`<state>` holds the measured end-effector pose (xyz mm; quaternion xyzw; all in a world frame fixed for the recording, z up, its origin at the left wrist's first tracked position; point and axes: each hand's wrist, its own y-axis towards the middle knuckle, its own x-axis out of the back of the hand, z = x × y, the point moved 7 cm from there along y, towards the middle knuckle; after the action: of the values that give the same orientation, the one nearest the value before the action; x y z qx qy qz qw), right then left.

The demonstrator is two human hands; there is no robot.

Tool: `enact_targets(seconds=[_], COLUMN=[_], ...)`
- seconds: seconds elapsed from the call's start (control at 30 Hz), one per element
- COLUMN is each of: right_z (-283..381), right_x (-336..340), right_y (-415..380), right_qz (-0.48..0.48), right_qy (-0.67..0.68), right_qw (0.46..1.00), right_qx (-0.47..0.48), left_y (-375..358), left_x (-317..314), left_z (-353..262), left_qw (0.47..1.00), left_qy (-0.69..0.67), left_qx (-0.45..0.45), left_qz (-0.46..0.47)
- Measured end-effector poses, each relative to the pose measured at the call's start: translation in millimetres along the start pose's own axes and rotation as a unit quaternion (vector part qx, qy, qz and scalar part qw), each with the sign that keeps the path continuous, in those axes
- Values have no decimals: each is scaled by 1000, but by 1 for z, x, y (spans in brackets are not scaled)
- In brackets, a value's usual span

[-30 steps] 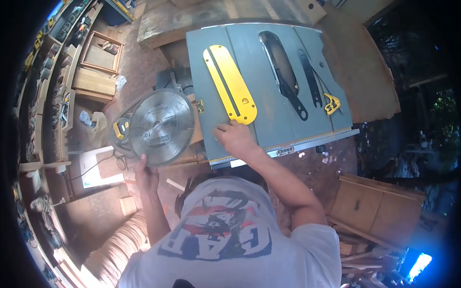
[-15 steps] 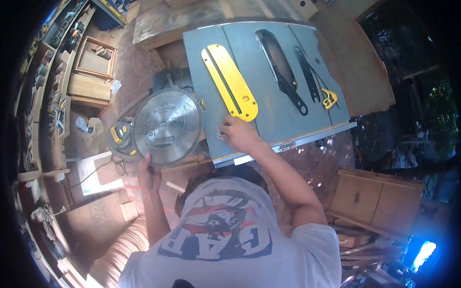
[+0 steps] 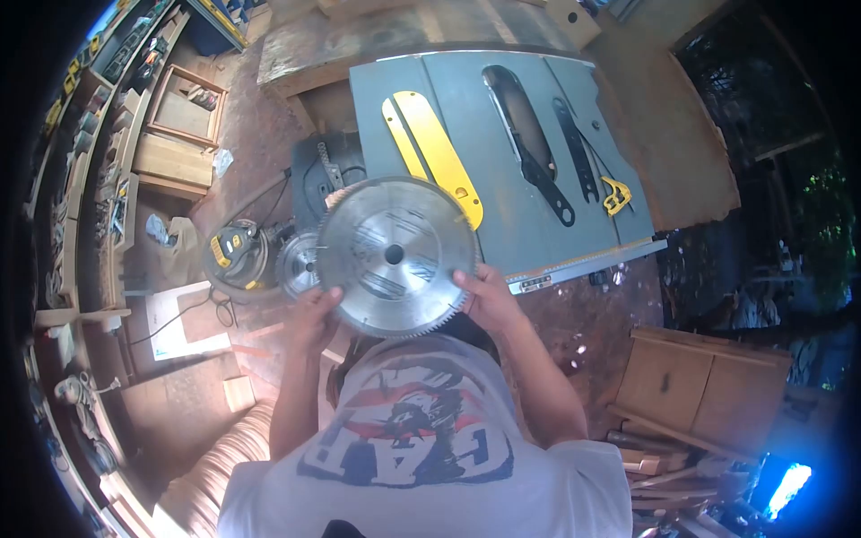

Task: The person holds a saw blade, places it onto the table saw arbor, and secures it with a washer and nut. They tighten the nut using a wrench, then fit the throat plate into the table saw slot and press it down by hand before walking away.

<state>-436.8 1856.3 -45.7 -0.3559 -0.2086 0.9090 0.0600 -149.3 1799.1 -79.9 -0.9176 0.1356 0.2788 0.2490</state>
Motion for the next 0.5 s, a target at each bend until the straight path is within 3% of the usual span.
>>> enact_targets(seconds=[0.07, 0.17, 0.2, 0.23, 0.3, 0.4, 0.5], right_z=[-5, 5, 16, 27, 38, 56, 60], right_x=[14, 29, 30, 34, 69, 93, 104], right_y=[-11, -43, -54, -67, -87, -114, -131], right_qz=[-33, -91, -86, -79, -93, -124, -160], right_qy=[63, 147, 153, 159, 111, 90, 83], right_qw=[997, 981, 978, 975, 971, 961, 950], right_qx=[19, 88, 110, 130, 189, 228, 257], left_y=[6, 33, 44, 52, 55, 57, 66], left_x=[-35, -57, -58, -77, -116, -146, -149], left_z=[3, -2, -13, -24, -24, -11, -1], left_qw=[996, 994, 981, 938, 777, 661, 653], left_qy=[-25, -54, 192, 332, 580, 695, 709], left_qx=[32, 40, -9, -94, -244, -281, -266], left_qz=[76, 81, -2, 16, 29, 8, 1])
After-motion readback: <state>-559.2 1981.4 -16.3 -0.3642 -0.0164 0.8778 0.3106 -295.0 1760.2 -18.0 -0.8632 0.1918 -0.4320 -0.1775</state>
